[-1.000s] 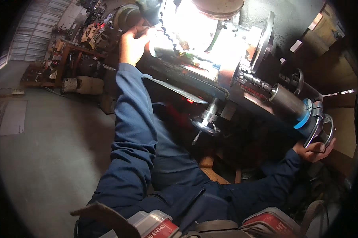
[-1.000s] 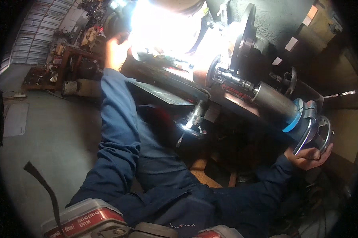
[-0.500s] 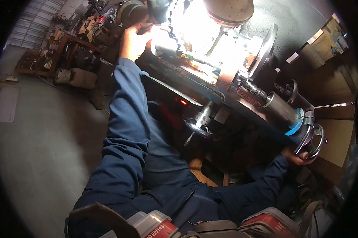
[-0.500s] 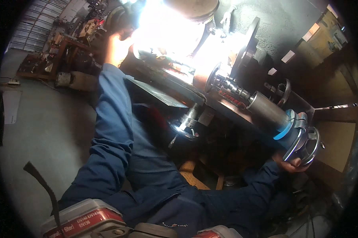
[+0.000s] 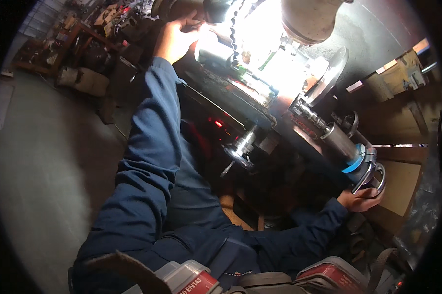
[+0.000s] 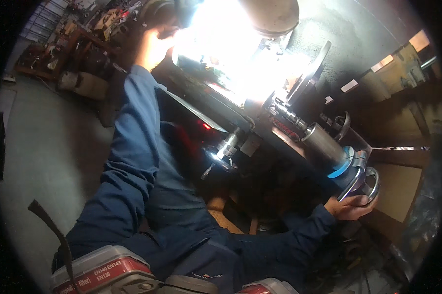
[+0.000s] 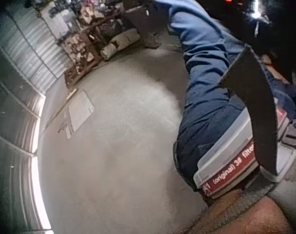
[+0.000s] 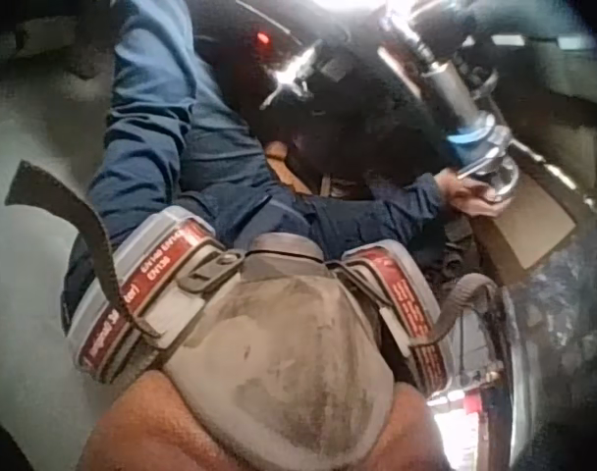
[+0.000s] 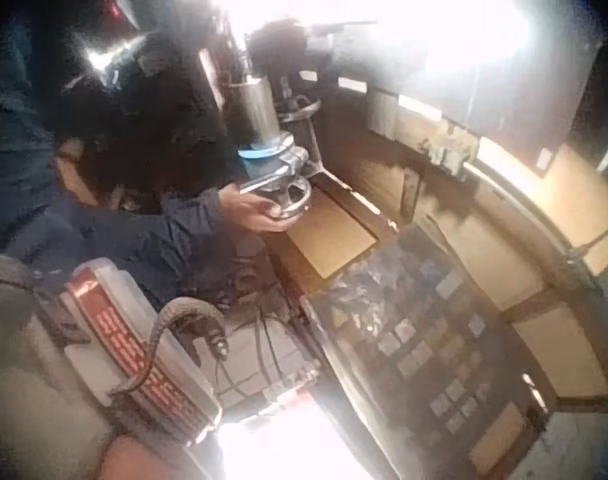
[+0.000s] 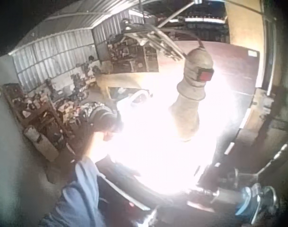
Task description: The person operates a lathe to machine a metal piece. They turn various hand wheels to advance the cutting tool against the rotating workpiece and adjust its position.
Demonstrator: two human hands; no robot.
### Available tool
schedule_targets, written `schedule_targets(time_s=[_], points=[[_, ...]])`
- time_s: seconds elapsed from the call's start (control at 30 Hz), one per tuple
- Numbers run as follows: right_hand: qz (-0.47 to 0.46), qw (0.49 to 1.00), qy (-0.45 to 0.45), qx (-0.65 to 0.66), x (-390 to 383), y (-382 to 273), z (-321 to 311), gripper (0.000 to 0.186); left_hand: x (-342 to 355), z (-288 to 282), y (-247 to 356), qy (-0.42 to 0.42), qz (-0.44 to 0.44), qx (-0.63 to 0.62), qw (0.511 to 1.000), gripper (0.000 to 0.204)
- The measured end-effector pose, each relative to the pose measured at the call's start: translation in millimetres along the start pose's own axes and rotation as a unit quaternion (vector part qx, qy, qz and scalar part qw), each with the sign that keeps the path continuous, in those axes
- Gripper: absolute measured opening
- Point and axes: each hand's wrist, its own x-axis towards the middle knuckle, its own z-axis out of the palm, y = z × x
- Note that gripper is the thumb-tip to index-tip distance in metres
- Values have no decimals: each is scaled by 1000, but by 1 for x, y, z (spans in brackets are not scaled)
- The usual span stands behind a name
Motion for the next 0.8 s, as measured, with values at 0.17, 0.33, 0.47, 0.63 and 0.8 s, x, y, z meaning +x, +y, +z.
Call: schedule_targets(time_s=[0.17,0.33,0.47,0.63,0.8], points=[[45,987,-155,11,40,-20,-14,37,-2,-3,2,2,59,34,998,23],[24,996,42,81,-8,-1,5,43,-3,-1,8,48,102,113,987,23],[-1,994,8,106,-22,9,2,50,2,-2,-6,0,44,74,996,25],[-51,994,-87,-42,47,-14,-36,44,-8,-8,31,-79,-37,-72,994,29],[73,841,-532,63,122,50,18,44,9,11,-1,-43,-234,-594,769,32]])
